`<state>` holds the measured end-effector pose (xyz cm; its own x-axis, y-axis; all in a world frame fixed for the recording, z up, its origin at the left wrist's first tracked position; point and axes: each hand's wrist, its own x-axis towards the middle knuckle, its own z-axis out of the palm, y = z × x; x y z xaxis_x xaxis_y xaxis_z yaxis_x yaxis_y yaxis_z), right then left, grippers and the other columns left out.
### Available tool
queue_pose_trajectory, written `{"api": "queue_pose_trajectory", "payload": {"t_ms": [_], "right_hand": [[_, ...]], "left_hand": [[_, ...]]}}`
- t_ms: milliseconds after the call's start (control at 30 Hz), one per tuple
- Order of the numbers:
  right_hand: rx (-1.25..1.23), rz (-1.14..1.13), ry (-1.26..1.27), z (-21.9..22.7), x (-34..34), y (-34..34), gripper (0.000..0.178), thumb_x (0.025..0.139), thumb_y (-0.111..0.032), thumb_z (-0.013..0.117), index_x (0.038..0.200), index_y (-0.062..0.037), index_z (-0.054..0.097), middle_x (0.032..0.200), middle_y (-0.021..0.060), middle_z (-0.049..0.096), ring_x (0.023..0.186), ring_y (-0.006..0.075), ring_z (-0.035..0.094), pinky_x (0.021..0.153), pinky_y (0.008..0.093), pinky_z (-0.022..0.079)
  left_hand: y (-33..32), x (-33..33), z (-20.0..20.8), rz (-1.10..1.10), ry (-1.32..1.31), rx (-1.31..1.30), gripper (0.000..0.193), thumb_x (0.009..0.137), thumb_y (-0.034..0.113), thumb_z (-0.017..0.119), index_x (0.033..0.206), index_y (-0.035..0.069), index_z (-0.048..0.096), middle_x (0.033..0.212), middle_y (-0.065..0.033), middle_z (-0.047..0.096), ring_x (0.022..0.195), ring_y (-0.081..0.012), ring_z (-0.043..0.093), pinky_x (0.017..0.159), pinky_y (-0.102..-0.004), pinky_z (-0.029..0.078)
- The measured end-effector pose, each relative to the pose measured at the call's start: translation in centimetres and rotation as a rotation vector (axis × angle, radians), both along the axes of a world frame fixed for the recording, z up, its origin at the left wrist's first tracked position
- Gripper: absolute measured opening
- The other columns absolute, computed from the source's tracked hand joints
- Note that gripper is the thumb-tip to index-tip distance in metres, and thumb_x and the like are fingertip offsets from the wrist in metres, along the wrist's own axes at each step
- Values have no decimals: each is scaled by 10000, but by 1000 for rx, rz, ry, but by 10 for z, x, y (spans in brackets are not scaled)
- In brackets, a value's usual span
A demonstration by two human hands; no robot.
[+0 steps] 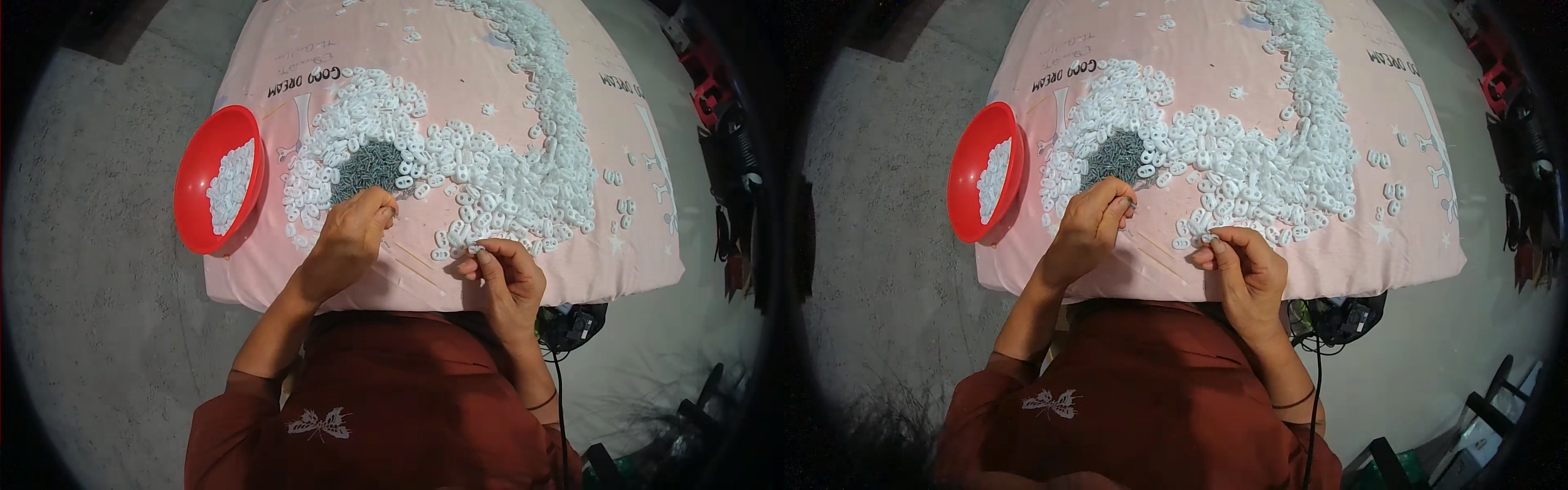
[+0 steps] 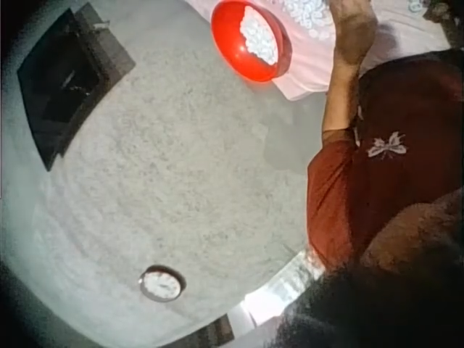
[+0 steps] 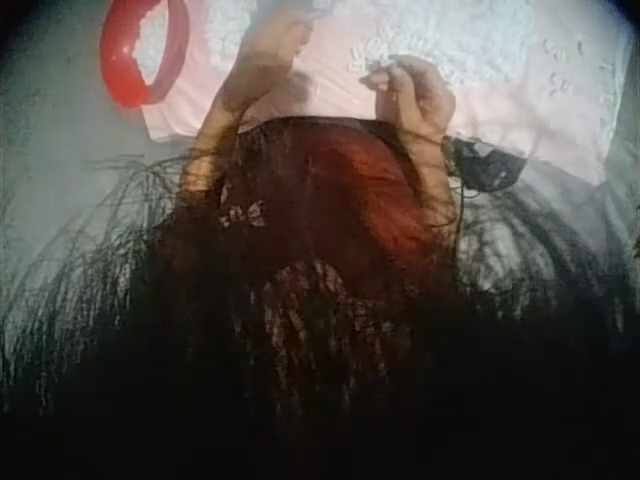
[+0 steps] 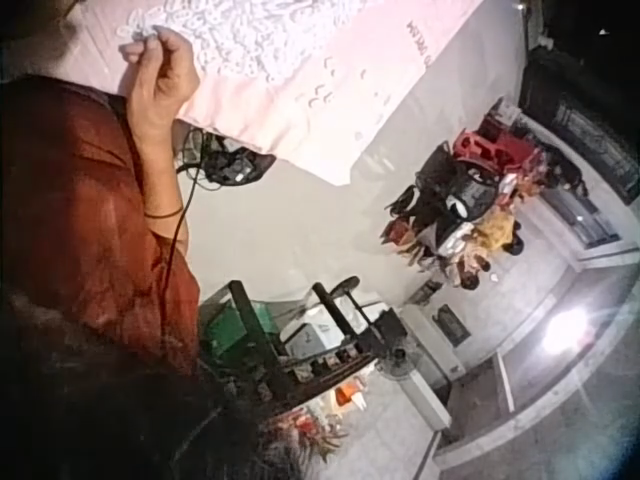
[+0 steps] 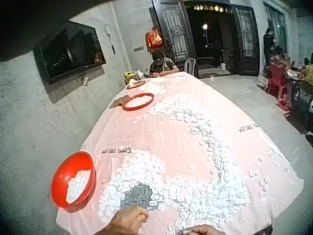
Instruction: The person assembles small plastic pieces by inserting metal components into them by hand on a table.
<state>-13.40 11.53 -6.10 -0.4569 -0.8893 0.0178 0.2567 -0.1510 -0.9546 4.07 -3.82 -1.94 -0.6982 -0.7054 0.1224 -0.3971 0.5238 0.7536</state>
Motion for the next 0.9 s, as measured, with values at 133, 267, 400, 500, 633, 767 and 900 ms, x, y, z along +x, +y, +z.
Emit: {"api": "queue_pose_trajectory", "payload": {"t_ms": [133,267,400,500,633,767,900], "right_hand": [[4,6,-13,2,0,0,125,977,-7,546,1077,52,590,850,87,678,755,111,626,705,233,510],[10,4,-8,1,0,0,125,977,-6,544,1078,52,590,850,86,679,756,111,628,707,233,511],[10,13,-18,2,0,0,125,975,-7,547,1077,50,591,855,86,679,762,112,634,708,234,514],[6,19,-28,2,0,0,124,975,-11,551,1075,49,593,857,85,677,766,112,637,708,234,516],[2,16,-48,2,0,0,123,975,-12,551,1073,47,595,855,83,675,762,112,637,707,234,516],[-10,13,-47,2,0,0,123,974,-8,549,1074,47,595,854,83,675,758,115,634,706,235,515],[8,22,-12,1,-1,0,119,976,-13,551,1062,56,597,847,88,678,762,117,643,719,239,530]], "left_hand": [[-1,-1,-2,-26,-33,-80,115,957,42,480,879,-14,544,712,-103,561,631,-228,571,616,-345,463],[2,-4,0,-35,-29,-25,150,966,72,483,851,-10,535,704,-119,550,627,-262,566,617,-365,458],[4,-6,-7,-11,-70,-153,132,951,68,511,845,-6,536,713,-144,555,637,-311,570,613,-389,455],[4,-8,-11,-30,-154,-305,109,926,63,552,844,-6,530,724,-162,563,658,-352,575,607,-415,448],[3,-11,-12,4,-158,-330,137,898,71,603,806,-5,536,688,-163,554,640,-364,577,579,-432,435],[0,-12,-10,12,-136,-278,167,887,86,632,769,1,549,663,-157,554,614,-357,577,557,-424,429],[0,-16,-11,29,-159,-264,164,885,85,638,776,1,550,670,-157,561,610,-349,574,555,-412,428]]}}
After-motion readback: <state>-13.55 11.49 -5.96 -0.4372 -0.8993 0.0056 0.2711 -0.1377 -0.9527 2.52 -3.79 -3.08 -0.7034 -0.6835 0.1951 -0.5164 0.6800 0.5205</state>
